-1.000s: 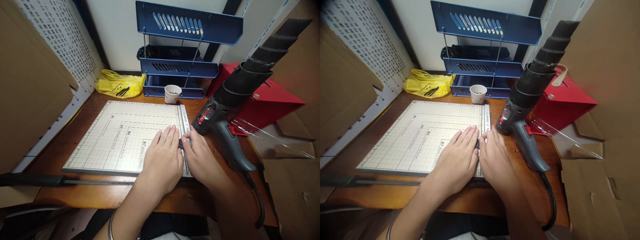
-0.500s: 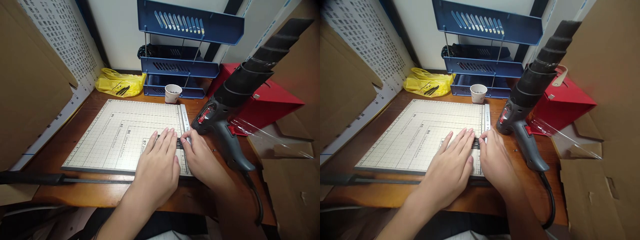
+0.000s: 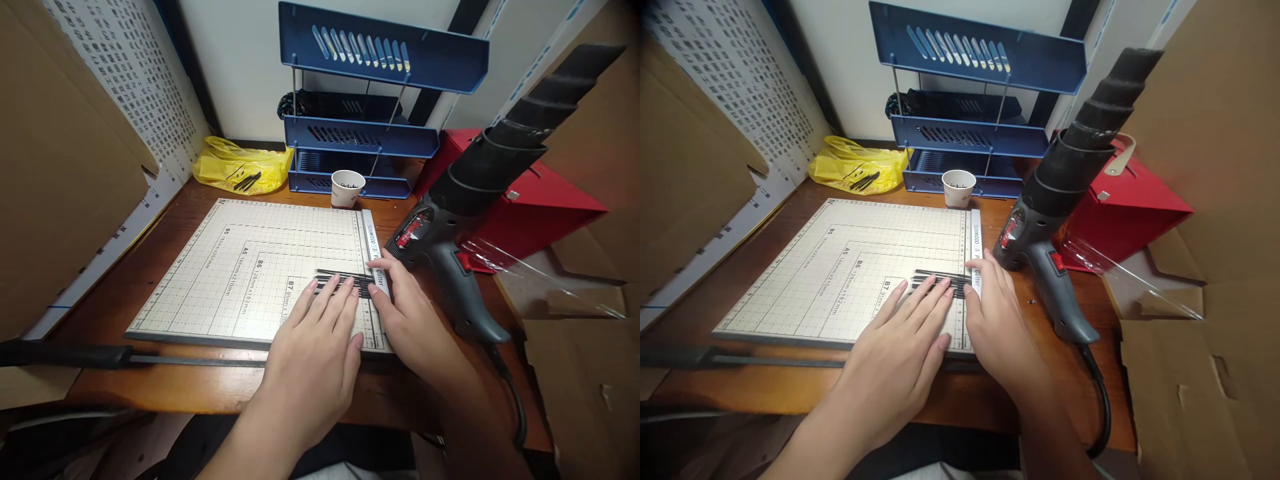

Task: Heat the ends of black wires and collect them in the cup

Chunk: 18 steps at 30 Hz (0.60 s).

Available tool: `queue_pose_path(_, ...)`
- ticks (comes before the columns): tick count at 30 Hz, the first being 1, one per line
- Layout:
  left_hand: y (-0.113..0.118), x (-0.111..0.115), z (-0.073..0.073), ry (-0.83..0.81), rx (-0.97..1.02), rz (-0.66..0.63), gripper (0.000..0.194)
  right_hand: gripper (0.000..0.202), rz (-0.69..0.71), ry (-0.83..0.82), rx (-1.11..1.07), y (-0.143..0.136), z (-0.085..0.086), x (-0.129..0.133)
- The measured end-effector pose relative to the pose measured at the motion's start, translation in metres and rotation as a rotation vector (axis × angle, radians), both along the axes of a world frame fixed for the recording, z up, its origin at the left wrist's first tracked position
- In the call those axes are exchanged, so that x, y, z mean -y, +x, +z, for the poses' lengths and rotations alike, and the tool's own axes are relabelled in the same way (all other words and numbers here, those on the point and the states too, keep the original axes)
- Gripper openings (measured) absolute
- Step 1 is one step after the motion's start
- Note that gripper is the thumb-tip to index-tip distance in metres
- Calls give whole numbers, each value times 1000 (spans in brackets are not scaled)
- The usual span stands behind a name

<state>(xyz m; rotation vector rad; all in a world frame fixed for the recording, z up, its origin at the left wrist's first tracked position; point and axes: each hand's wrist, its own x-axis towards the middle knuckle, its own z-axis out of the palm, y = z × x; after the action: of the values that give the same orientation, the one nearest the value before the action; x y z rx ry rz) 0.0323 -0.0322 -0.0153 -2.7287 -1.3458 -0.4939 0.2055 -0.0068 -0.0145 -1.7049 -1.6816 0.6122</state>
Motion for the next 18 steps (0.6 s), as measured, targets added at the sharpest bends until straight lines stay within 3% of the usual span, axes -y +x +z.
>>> queue_pose_path(12, 0, 0, -4, 1, -8, 2, 51, 22, 12, 35, 55, -4, -3, -11)
queue_pose_path(18, 3, -6, 1, 1, -13, 17, 54, 17, 11, 39, 62, -5, -6, -13)
